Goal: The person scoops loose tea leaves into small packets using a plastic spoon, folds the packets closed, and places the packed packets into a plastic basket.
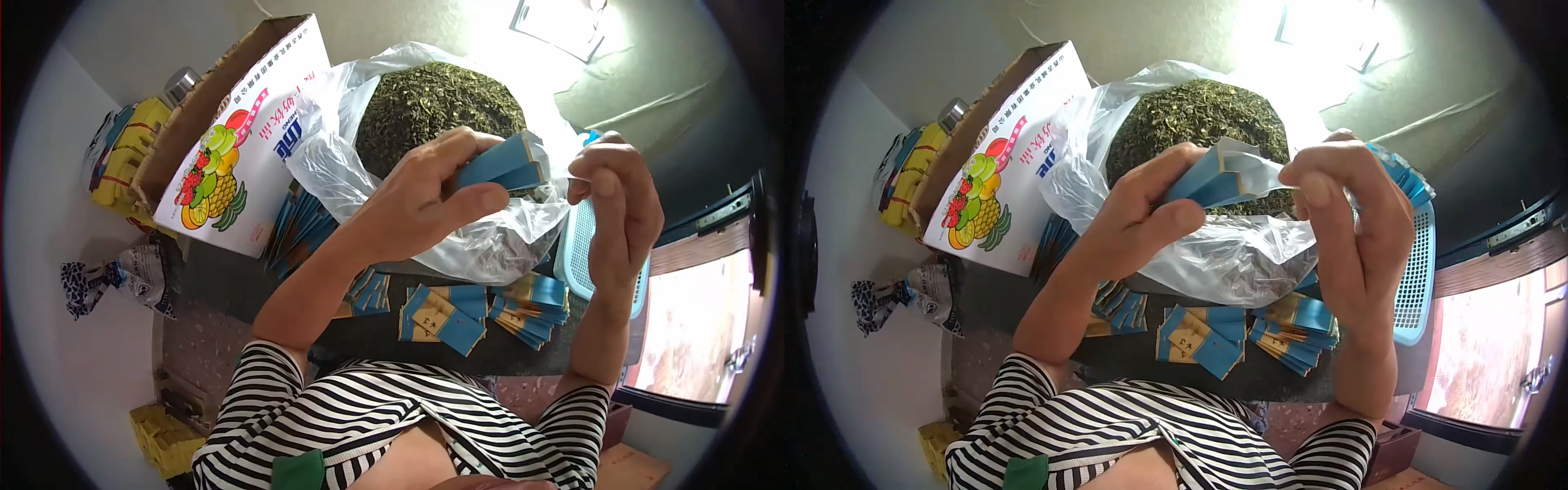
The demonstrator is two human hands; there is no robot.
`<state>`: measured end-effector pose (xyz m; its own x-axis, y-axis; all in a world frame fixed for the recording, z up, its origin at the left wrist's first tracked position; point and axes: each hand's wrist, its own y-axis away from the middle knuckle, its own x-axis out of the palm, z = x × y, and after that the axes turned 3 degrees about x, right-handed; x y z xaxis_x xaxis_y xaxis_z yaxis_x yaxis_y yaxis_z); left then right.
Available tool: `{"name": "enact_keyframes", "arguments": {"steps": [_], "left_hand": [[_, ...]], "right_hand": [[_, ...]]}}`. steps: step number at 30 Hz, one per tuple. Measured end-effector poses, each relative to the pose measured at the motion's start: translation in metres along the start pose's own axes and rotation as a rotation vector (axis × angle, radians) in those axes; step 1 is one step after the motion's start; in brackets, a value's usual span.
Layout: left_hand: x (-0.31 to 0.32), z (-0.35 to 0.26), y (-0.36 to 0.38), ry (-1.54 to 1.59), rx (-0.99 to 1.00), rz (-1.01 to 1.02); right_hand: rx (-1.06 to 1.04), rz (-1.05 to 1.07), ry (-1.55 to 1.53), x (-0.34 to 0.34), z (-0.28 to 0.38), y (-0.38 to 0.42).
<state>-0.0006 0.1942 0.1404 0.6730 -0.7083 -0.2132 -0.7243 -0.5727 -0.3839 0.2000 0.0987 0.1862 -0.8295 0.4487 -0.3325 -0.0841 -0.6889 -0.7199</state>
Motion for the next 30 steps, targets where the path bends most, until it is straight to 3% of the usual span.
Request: {"name": "enact_keyframes", "arguments": {"steps": [1,4,7,11,13,18,20,23,25,30], "left_hand": [[0.002,0.008,-0.003,0.003,0.003,0.003],[0.008,0.025,-0.014,-0.279,0.210,-0.118],[0.011,0.029,-0.019,-0.199,0.154,-0.143],[0.014,0.041,-0.025,-0.057,0.145,-0.221],[0.015,0.043,-0.023,0.169,0.079,-0.257],[0.012,0.054,-0.020,0.117,0.077,-0.265],[0.014,0.056,-0.020,0.106,0.097,-0.274],[0.015,0.053,-0.019,0.149,0.051,-0.290],[0.013,0.051,-0.019,0.016,0.048,-0.301],[0.009,0.046,-0.017,0.090,0.070,-0.336]], "right_hand": [[0.000,-0.002,0.005,-0.001,-0.002,-0.002],[0.301,0.086,0.015,-0.004,-0.007,-0.008],[0.423,0.128,-0.215,0.004,-0.025,-0.015],[0.545,0.003,-0.329,0.012,-0.039,-0.020],[0.543,0.022,-0.349,0.013,-0.043,-0.022],[0.436,0.140,-0.245,0.013,-0.047,-0.023],[0.383,0.242,-0.050,0.011,-0.042,-0.022],[0.383,0.231,-0.186,0.020,-0.036,-0.024],[0.399,0.234,-0.193,0.020,-0.037,-0.026],[0.475,0.298,-0.141,0.015,-0.041,-0.031]]}}
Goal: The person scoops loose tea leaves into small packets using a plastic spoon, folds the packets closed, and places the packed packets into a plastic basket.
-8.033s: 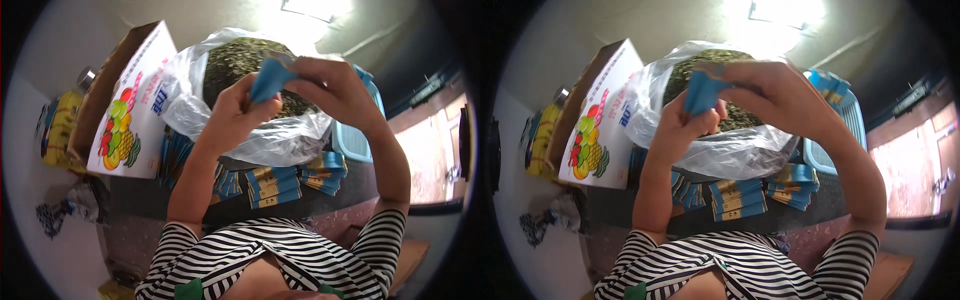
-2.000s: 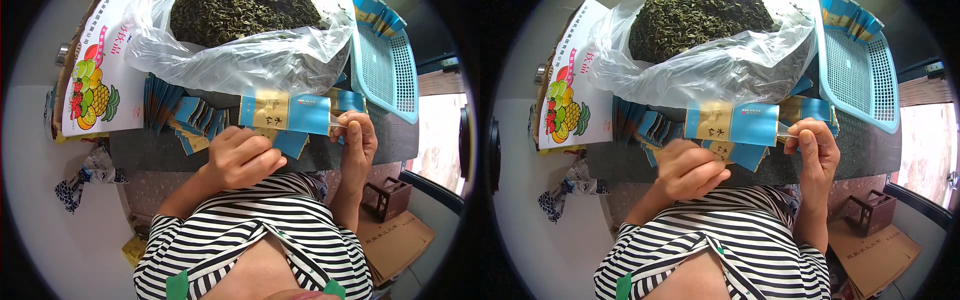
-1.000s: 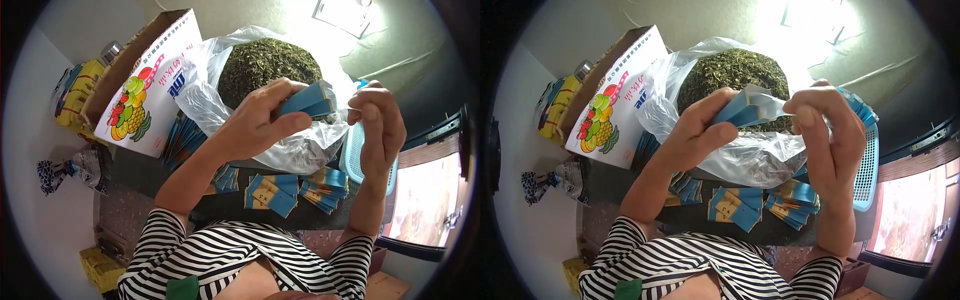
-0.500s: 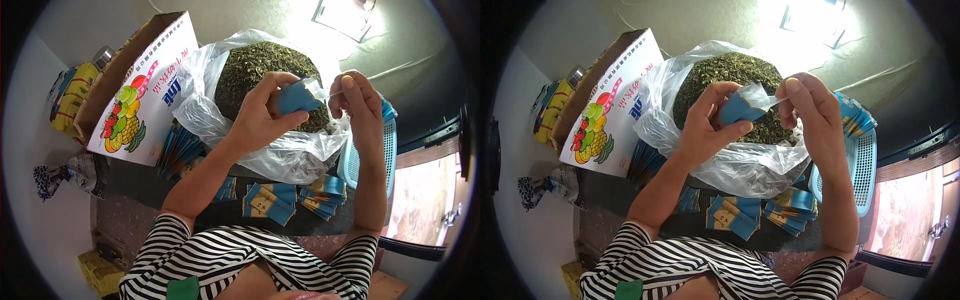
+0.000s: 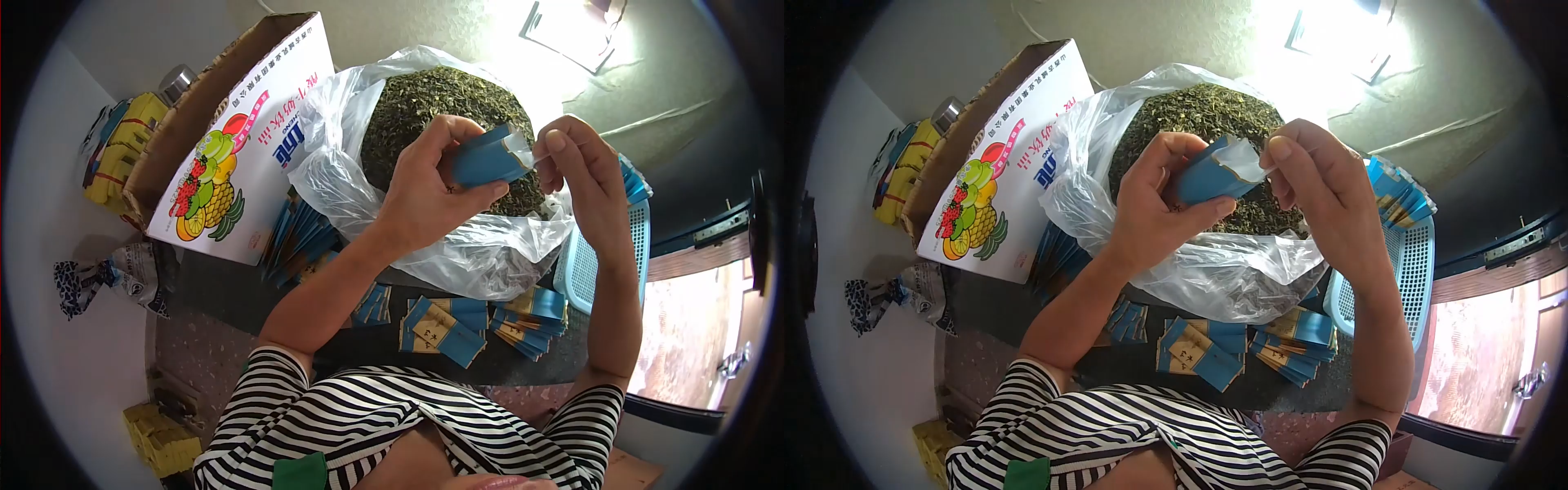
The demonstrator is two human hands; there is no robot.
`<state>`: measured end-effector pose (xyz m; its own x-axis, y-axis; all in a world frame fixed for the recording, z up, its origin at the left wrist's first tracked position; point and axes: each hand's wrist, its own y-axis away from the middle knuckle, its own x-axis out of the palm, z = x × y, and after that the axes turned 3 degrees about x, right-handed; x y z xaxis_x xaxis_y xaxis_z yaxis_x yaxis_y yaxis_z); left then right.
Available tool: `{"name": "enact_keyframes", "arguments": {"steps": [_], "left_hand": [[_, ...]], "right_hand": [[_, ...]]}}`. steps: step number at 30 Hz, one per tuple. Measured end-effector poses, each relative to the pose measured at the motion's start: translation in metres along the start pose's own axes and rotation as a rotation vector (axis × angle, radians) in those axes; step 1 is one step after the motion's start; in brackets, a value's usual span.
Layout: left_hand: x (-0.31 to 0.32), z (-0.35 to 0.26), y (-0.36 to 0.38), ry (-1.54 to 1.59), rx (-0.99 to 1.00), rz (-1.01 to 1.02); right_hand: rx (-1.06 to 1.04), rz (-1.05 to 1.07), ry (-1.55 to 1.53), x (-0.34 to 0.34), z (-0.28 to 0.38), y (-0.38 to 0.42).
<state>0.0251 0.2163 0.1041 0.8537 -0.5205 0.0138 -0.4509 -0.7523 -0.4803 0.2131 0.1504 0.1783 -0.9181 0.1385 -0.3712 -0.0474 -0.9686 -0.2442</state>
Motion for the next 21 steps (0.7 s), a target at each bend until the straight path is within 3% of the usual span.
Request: {"name": "enact_keyframes", "arguments": {"steps": [2,15,18,21], "left_hand": [[0.001,-0.001,0.001,-0.003,0.019,-0.012],[-0.003,0.003,-0.005,-0.085,0.000,0.049],[-0.007,0.003,-0.006,-0.053,-0.033,0.008],[-0.008,0.004,-0.005,0.002,-0.048,-0.036]], "right_hand": [[-0.072,0.017,0.031,0.000,0.000,0.002],[-0.057,0.014,0.004,-0.011,0.012,0.001],[-0.040,-0.189,0.024,-0.030,0.008,0.001],[0.001,-0.261,0.106,-0.048,-0.010,0.000]]}}
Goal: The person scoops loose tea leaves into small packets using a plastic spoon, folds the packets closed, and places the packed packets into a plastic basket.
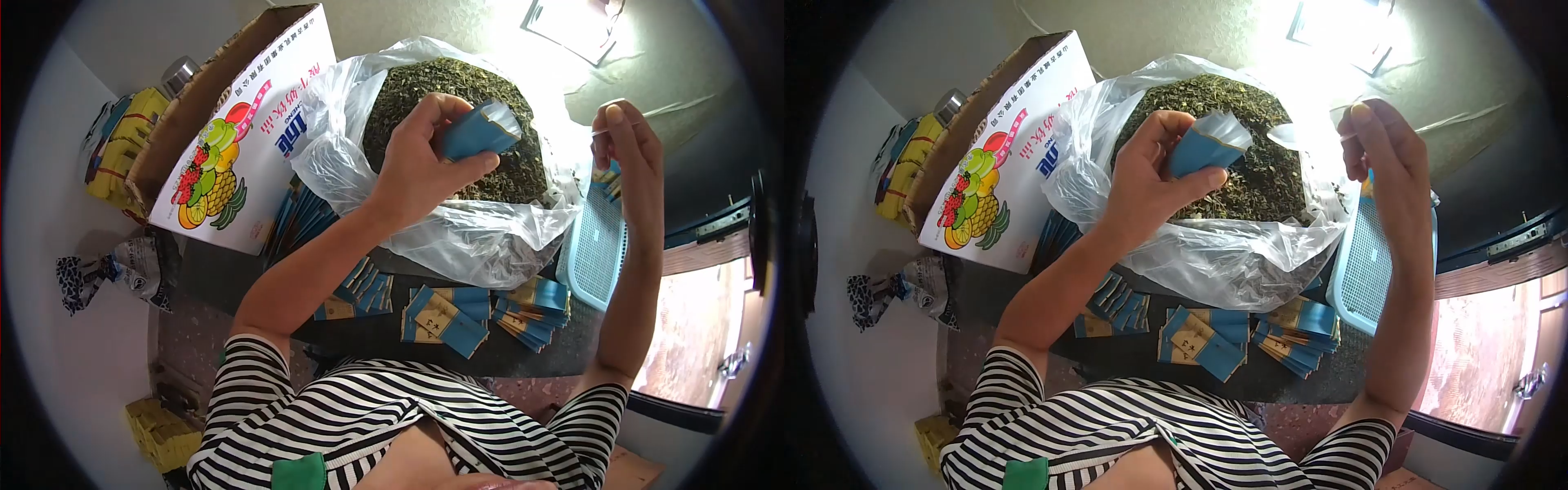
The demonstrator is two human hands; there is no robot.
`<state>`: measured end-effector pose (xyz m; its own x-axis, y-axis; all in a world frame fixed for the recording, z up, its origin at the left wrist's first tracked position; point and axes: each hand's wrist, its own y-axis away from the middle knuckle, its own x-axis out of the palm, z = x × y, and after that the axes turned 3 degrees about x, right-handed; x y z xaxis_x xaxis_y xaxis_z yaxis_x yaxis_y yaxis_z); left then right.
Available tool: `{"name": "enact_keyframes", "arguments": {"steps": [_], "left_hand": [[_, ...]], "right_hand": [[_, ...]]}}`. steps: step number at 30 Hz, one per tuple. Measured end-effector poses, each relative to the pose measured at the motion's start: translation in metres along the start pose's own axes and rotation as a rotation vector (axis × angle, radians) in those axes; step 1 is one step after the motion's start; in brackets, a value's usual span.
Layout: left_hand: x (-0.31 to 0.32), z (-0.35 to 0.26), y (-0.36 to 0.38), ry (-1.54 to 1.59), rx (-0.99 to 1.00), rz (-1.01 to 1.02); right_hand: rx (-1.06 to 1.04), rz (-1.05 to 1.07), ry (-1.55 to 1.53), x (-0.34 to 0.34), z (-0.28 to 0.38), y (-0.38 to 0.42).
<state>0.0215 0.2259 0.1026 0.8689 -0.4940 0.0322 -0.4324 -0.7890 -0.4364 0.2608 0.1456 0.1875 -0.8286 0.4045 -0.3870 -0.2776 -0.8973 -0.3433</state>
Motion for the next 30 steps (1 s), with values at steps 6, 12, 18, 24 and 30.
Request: {"name": "enact_keyframes", "arguments": {"steps": [6,12,18,24,30], "left_hand": [[-0.003,0.008,0.001,0.019,0.023,0.038],[-0.002,0.010,0.001,0.038,0.077,-0.006],[-0.004,0.012,0.001,0.015,0.085,-0.015],[-0.002,0.001,0.000,0.013,-0.018,0.012],[0.002,0.001,-0.007,-0.147,-0.003,0.023]], "right_hand": [[-0.074,0.101,0.592,0.015,-0.014,0.005],[0.025,0.183,0.491,0.070,-0.033,-0.006],[0.206,0.097,0.123,0.083,-0.048,-0.020],[0.137,0.089,-0.046,0.048,-0.054,-0.031],[0.138,0.042,-0.069,0.012,-0.022,-0.030]]}}
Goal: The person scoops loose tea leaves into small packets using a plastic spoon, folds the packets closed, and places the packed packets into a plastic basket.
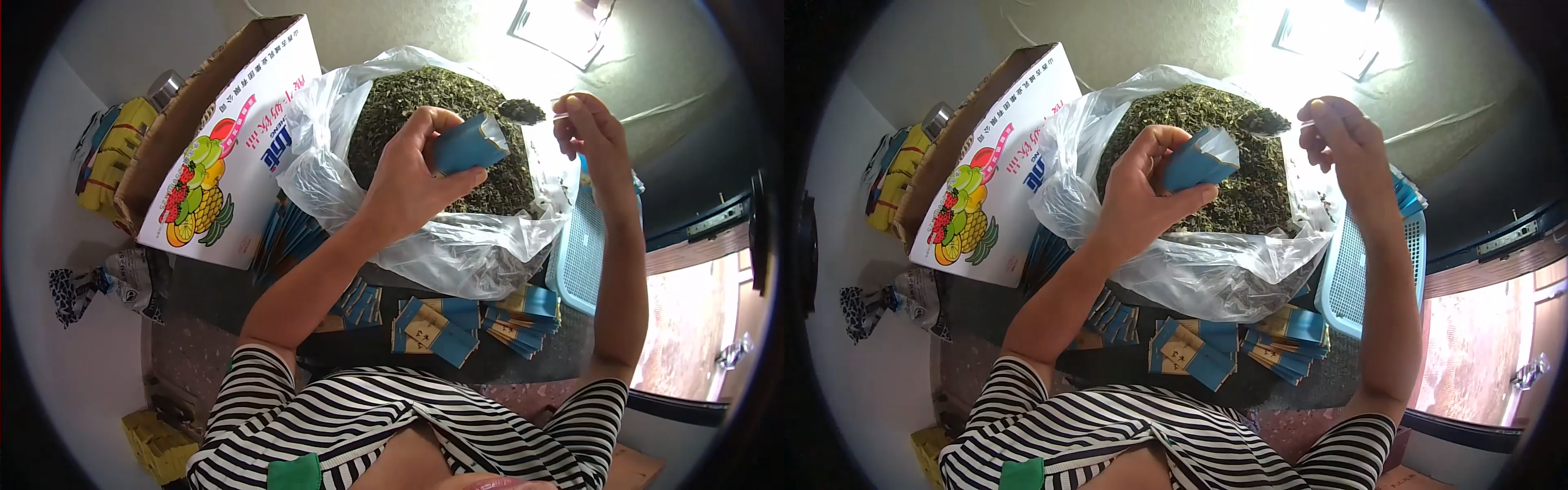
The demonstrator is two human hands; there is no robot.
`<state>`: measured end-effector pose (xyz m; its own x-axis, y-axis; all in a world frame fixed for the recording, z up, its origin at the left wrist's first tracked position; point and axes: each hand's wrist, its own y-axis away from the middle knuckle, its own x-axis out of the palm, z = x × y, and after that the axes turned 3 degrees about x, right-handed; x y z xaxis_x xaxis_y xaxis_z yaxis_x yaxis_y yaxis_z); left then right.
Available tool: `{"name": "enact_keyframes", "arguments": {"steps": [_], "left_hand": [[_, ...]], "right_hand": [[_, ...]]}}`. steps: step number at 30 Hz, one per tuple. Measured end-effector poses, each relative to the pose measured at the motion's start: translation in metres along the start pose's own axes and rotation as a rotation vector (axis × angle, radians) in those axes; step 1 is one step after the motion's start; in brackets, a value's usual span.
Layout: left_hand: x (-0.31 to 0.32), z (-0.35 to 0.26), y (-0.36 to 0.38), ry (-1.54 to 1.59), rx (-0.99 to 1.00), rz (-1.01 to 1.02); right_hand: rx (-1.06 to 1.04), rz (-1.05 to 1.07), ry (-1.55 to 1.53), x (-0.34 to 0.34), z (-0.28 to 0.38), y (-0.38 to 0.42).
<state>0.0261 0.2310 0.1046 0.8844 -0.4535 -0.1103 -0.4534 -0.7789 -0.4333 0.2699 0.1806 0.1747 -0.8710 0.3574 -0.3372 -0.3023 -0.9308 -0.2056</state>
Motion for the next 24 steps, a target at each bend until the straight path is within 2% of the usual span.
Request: {"name": "enact_keyframes", "arguments": {"steps": [5,8,10,12,14,15,16,19,20,22,23,24], "left_hand": [[0.001,-0.003,-0.007,-0.075,-0.044,0.027],[0.005,-0.004,-0.009,-0.106,0.006,0.027],[0.008,-0.003,-0.010,-0.069,0.003,-0.012],[0.009,0.001,-0.010,-0.068,0.010,-0.024],[0.008,0.003,-0.010,-0.069,0.015,-0.039],[0.007,0.003,-0.009,-0.047,0.001,-0.039],[0.006,0.004,-0.009,-0.024,-0.013,-0.039],[0.002,0.004,-0.008,-0.015,-0.021,-0.028],[0.000,0.002,-0.008,-0.012,-0.024,-0.032],[-0.002,-0.002,-0.006,-0.079,0.019,-0.037],[-0.003,0.000,-0.006,-0.077,0.015,-0.037],[-0.003,0.001,-0.006,-0.052,0.043,-0.034]], "right_hand": [[-0.001,0.086,0.001,-0.010,0.023,0.010],[-0.011,0.173,0.081,0.002,0.029,0.014],[-0.204,0.236,0.165,0.020,0.027,0.020],[-0.244,0.259,0.217,0.027,0.044,0.034],[-0.361,0.260,0.512,0.028,0.057,0.040],[-0.514,0.209,0.444,0.027,0.053,0.040],[-0.513,0.214,0.443,0.024,0.053,0.041],[-0.407,-0.012,0.326,0.010,0.049,0.047],[-0.406,-0.007,0.328,0.004,0.046,0.045],[-0.162,0.082,0.567,-0.008,0.041,0.044],[-0.158,0.124,0.707,-0.009,0.033,0.042],[-0.154,0.125,0.708,-0.004,0.025,0.041]]}}
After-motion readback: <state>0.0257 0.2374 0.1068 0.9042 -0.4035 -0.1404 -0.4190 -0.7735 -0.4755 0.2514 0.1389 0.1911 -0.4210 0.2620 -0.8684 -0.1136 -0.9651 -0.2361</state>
